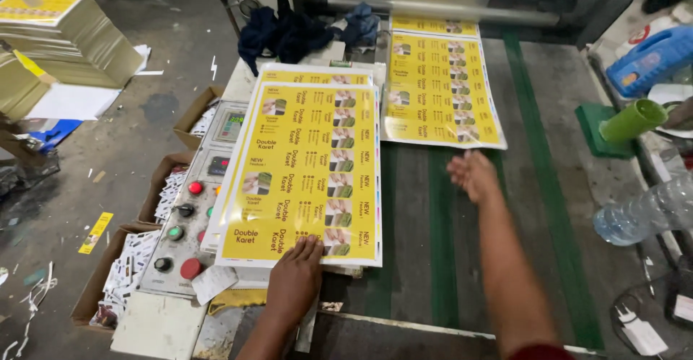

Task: Collecting printed yellow labels from a machine output and stacking them neatly onto a pile.

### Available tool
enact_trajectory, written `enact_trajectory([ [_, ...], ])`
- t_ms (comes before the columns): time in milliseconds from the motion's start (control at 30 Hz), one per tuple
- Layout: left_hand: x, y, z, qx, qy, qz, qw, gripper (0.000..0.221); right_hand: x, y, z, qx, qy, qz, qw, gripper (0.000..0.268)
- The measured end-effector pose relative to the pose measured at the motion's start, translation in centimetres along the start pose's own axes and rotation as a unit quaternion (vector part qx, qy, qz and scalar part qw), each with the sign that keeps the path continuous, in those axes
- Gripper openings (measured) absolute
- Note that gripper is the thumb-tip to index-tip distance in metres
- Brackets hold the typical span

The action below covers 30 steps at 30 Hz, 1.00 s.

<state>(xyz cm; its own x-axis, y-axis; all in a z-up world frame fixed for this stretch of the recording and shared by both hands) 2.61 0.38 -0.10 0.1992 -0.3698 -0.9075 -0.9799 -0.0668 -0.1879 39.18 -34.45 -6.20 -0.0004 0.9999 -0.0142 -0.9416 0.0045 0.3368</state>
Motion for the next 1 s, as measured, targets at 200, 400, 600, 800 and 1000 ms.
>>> enact_trajectory([
  [200, -1.2, -0.8, -3.5, 0.137, 0.127, -0.155, 0.970, 0.044, 2.6, 23.8, -5.1, 0.058, 0.064, 0.149, 0.985, 0.048],
  [400, 5.2, 2.1, -14.7, 0.267, 0.083, -0.105, 0.954, 0.047, 1.0, 32.3, -13.8, 0.019, -0.076, 0.199, 0.977, 0.053],
  [600, 2.8, 3.2, -14.8, 0.246, 0.125, -0.054, 0.960, 0.055, -4.8, 28.7, -16.4, 0.030, -0.086, -0.091, 0.992, 0.040],
  [800, -0.1, 0.9, -2.3, -0.036, -0.025, 0.012, 0.999, 0.093, -7.8, 22.2, -15.5, -0.004, -0.057, -0.109, 0.992, 0.040],
  [1000, 2.5, 1.2, 0.8, -0.026, -0.076, 0.044, 0.996, 0.092, -7.2, 13.8, -14.8, 0.006, -0.024, -0.073, 0.997, 0.048],
])
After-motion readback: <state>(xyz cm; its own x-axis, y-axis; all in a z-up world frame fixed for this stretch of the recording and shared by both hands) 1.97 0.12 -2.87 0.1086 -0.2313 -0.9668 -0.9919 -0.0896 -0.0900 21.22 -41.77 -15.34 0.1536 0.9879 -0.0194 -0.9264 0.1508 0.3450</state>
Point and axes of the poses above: each hand's wrist, its own y-axis away from the middle knuckle, its own x-axis out of the palm, z = x × y, the point moved 3 cm from there along -y, towards the middle knuckle, and after that the axes turned 10 degrees about y, right-handed, at the moved point
